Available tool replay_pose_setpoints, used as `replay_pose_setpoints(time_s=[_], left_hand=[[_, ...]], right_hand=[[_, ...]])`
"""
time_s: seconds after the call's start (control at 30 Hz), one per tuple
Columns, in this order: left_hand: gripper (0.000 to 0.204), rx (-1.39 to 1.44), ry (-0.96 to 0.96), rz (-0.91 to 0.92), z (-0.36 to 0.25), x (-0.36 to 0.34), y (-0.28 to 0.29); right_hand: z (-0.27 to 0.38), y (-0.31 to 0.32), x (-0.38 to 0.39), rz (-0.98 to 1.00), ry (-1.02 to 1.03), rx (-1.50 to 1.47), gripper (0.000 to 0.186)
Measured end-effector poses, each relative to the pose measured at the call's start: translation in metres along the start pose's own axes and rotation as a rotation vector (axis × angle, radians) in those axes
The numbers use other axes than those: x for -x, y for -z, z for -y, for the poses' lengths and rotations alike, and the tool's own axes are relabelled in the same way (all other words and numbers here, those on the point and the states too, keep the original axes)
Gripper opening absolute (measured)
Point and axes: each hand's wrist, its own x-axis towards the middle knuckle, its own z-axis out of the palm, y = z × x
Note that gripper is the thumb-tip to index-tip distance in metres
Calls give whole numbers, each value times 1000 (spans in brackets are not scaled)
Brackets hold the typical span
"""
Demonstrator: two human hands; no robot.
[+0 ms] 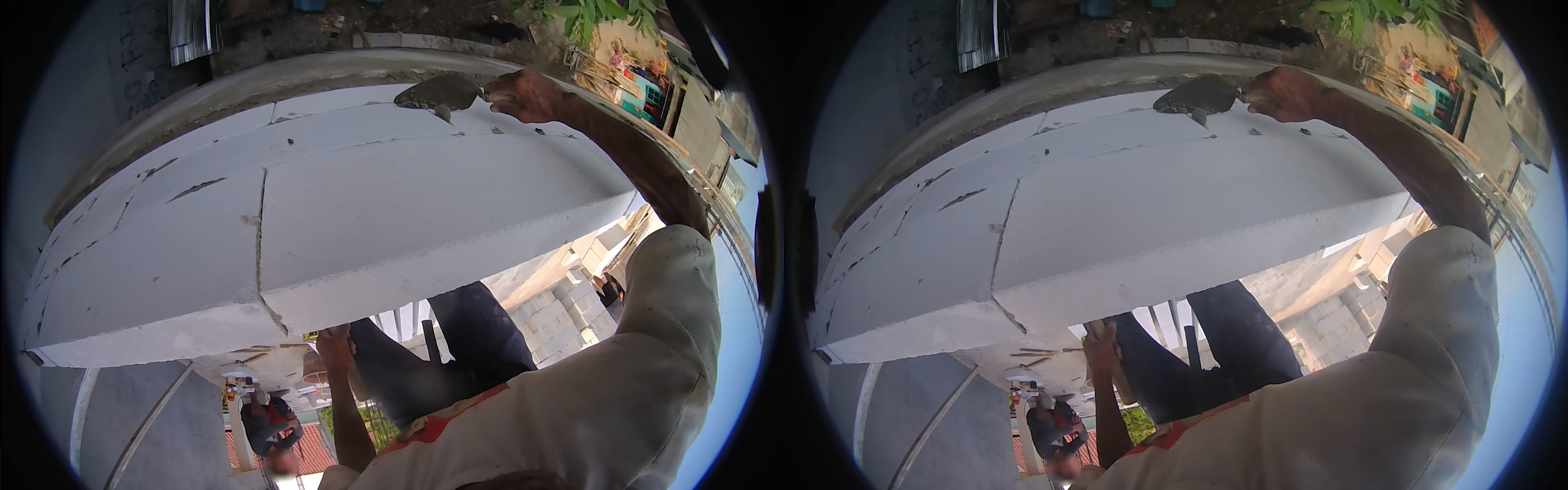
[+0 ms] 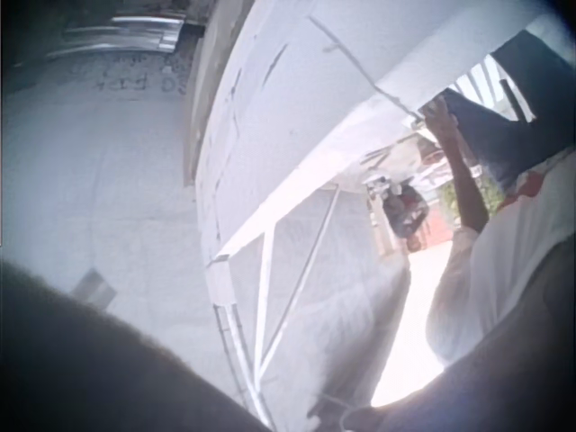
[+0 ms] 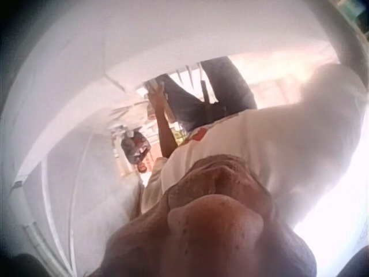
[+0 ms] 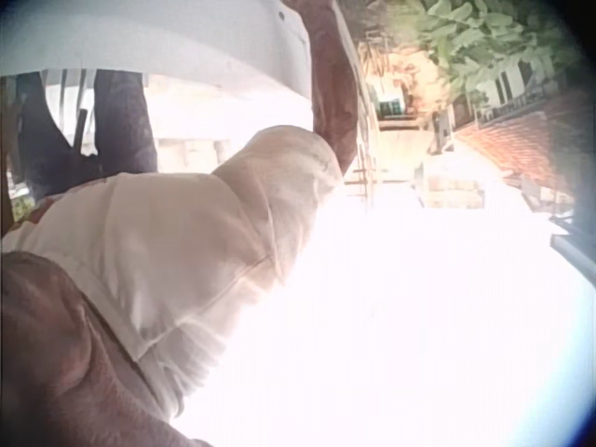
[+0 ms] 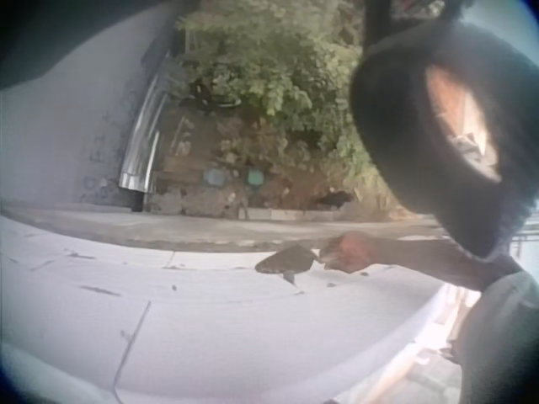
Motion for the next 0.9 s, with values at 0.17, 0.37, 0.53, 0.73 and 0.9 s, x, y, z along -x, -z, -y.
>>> replay_pose_setpoints(time_s=[0.17,0.37,0.53,0.73,0.9], left_hand=[[23,-34,2,24,0,4,-2],[24,-45,-19,46,-6,-6,-10],[24,-37,34,36,-5,-11,-10],[25,-37,58,28,-6,-13,-8],[23,-18,4,26,-7,-12,-7]], right_hand=[[51,73,98,97,-75,-240,36],[-2,92,180,31,-282,-237,36],[-62,77,231,385,-660,133,29],[19,62,166,214,-511,140,25],[103,93,80,129,-280,-4,25]])
